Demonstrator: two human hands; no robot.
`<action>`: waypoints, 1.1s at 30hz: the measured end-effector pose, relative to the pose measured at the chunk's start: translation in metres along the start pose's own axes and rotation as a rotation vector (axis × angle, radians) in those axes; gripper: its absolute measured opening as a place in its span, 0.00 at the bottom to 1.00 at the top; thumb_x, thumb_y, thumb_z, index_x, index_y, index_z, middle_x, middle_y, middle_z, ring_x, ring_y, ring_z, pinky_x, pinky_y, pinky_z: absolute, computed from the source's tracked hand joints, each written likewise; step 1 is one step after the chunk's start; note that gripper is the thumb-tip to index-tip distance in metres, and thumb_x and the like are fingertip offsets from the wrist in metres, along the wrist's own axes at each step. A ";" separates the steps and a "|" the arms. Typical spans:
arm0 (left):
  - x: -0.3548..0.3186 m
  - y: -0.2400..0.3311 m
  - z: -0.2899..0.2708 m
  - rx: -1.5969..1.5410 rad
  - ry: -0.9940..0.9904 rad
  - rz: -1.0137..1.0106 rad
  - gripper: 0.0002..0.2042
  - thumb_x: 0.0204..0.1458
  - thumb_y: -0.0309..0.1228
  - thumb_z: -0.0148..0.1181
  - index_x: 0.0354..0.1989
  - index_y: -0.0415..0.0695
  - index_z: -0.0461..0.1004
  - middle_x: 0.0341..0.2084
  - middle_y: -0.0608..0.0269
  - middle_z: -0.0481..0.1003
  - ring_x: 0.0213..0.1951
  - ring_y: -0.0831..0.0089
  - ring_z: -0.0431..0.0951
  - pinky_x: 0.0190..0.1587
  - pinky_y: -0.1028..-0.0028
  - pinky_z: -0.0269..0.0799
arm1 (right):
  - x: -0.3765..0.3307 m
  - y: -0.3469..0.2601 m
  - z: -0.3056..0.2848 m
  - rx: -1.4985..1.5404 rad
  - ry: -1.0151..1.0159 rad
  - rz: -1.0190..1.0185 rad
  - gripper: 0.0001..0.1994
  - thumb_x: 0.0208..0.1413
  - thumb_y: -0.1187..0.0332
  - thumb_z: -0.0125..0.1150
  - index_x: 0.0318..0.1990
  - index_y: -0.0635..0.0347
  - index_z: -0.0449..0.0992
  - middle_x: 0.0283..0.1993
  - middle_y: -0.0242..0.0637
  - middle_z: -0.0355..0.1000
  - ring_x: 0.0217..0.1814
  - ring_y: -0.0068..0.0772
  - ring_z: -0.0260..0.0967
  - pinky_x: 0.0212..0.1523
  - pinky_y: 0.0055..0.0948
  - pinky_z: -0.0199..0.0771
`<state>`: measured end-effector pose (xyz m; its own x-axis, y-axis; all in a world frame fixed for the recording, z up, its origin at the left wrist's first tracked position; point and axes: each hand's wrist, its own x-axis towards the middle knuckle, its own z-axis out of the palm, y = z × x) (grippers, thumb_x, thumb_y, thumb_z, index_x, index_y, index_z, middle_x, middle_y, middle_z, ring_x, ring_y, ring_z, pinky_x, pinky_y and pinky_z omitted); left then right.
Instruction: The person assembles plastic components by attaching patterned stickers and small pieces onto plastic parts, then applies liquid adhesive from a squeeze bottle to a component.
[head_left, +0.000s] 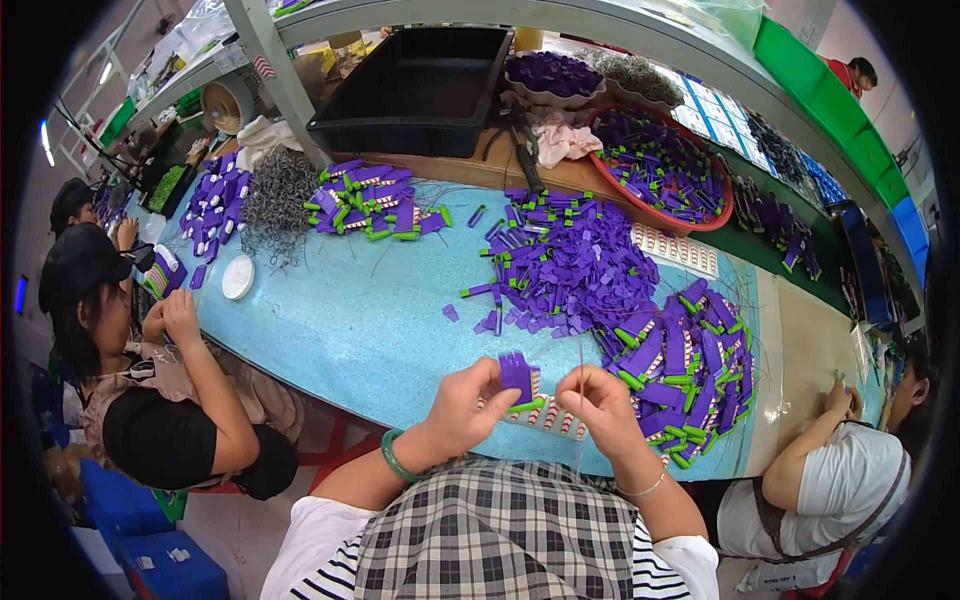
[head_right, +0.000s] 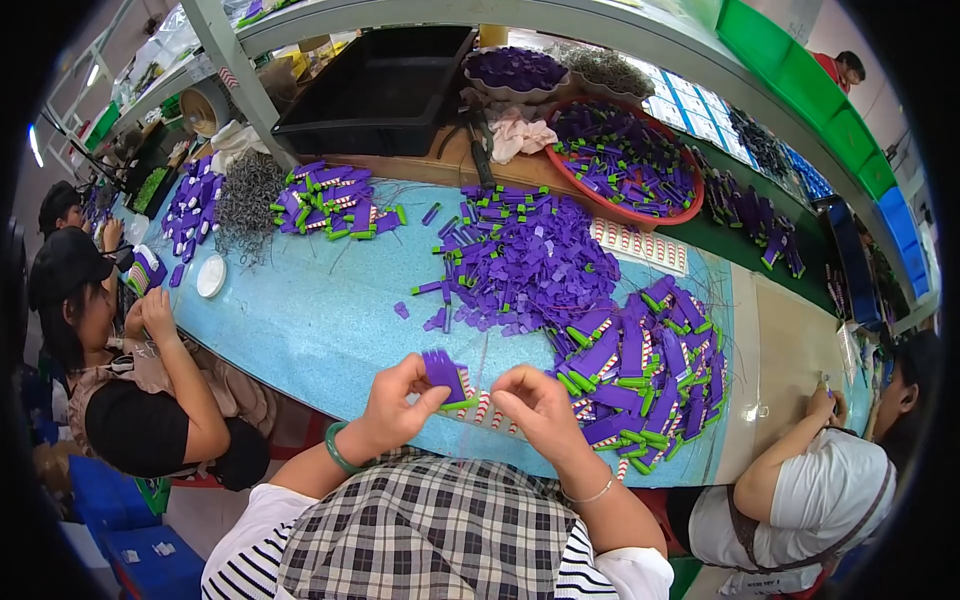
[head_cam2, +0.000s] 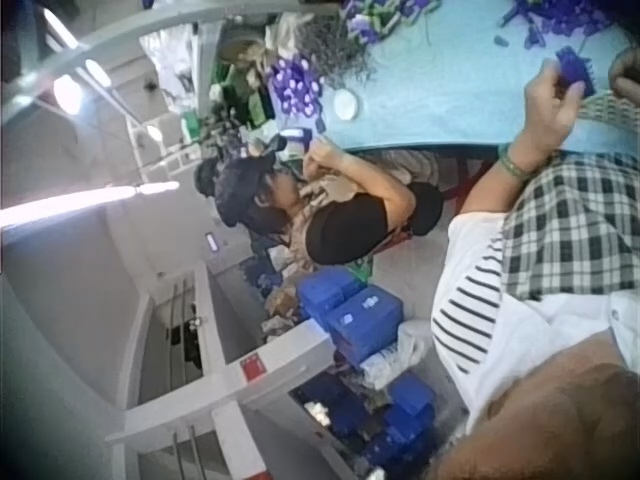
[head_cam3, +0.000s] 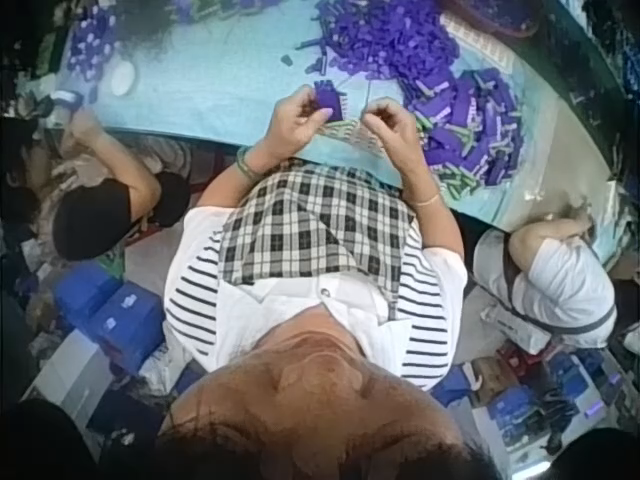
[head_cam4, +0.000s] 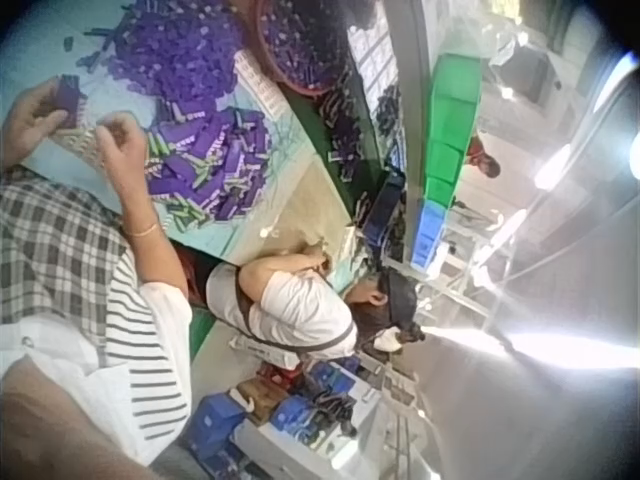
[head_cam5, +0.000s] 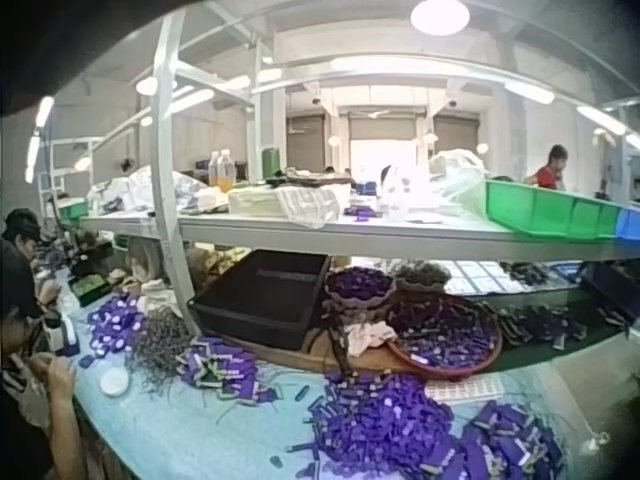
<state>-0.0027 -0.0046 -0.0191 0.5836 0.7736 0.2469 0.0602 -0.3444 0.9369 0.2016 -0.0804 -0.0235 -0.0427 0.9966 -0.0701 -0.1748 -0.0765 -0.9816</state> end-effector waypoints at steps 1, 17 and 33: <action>0.001 0.005 0.003 -0.443 -0.053 -0.263 0.06 0.56 0.24 0.52 0.41 0.37 0.68 0.27 0.61 0.75 0.24 0.78 0.76 0.23 0.78 0.72 | 0.002 0.000 0.004 -0.063 0.109 -0.043 0.07 0.55 0.75 0.57 0.41 0.64 0.72 0.34 0.34 0.73 0.38 0.22 0.69 0.40 0.23 0.70; 0.010 0.006 0.014 -0.473 -0.288 -0.531 0.07 0.57 0.29 0.54 0.37 0.40 0.66 0.21 0.67 0.72 0.17 0.83 0.72 0.17 0.84 0.68 | 0.009 0.008 0.012 0.088 -0.053 0.257 0.16 0.45 0.75 0.68 0.42 0.64 0.69 0.31 0.32 0.74 0.31 0.19 0.71 0.28 0.19 0.73; 0.079 -0.045 -0.044 0.767 -0.019 0.001 0.08 0.45 0.24 0.59 0.34 0.38 0.73 0.28 0.56 0.74 0.32 0.60 0.75 0.35 0.68 0.73 | 0.000 0.009 0.002 -0.023 0.129 -0.105 0.22 0.49 0.83 0.54 0.55 0.65 0.69 0.50 0.35 0.66 0.54 0.26 0.63 0.55 0.24 0.61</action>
<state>0.0052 0.0951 -0.0311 0.5977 0.7659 0.2371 0.6004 -0.6235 0.5008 0.1978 -0.0815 -0.0321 0.1021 0.9947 0.0126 -0.1488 0.0278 -0.9885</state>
